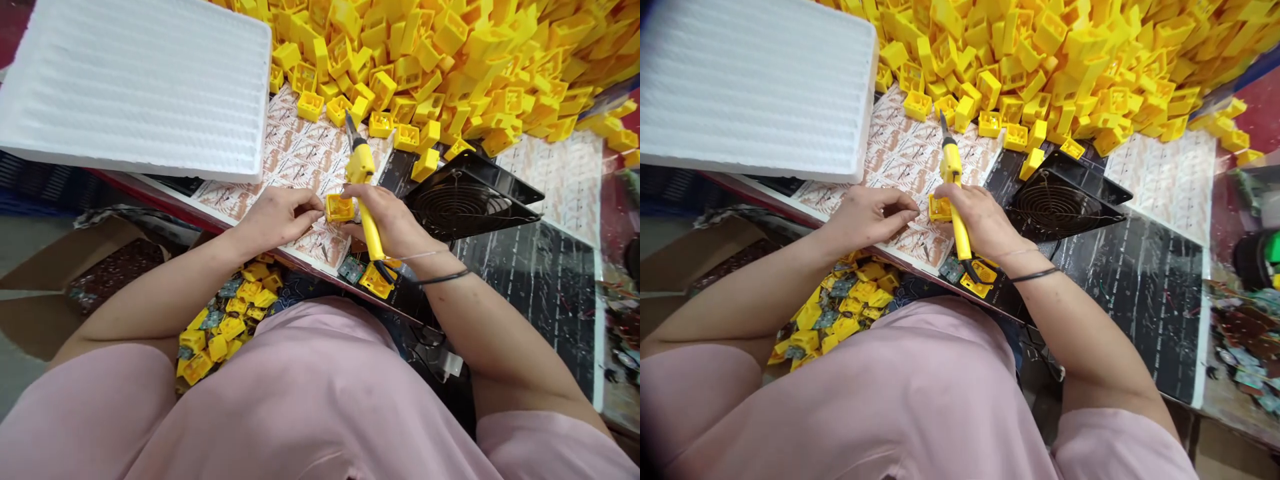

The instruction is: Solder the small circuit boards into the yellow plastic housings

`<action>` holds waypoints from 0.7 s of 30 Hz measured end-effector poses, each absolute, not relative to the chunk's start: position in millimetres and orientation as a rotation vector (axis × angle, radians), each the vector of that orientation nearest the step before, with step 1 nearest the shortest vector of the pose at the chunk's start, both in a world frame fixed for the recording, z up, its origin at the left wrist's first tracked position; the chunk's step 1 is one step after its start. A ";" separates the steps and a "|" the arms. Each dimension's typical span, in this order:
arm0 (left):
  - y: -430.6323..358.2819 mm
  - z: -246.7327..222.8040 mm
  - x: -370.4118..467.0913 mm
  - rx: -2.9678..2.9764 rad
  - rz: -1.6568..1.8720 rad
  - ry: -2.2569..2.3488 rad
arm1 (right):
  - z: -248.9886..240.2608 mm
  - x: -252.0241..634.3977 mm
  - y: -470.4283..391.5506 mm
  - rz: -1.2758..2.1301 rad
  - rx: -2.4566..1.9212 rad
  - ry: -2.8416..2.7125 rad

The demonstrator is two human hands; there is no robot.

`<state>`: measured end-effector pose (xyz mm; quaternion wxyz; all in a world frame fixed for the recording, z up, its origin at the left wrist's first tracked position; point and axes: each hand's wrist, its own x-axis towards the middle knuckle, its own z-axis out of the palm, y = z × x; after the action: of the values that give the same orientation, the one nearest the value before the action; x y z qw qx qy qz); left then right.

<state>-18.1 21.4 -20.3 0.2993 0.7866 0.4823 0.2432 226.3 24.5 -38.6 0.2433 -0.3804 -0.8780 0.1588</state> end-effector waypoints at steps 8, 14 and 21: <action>27.3 -25.1 -18.1 2.118 0.621 1.284 | -46.3 238.8 52.0 0.320 -1.208 -2.383; 33.2 -30.2 0.9 2.121 0.602 1.202 | -45.3 255.0 19.2 0.342 -1.153 -2.367; 36.1 -39.1 20.7 2.265 0.524 1.209 | -1.5 271.4 -45.8 0.206 -1.153 -2.160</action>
<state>20.7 36.1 -39.1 0.2578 0.8352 0.4457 0.1932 271.4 -45.8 -1.5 0.3355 -0.4419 -0.8282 0.0789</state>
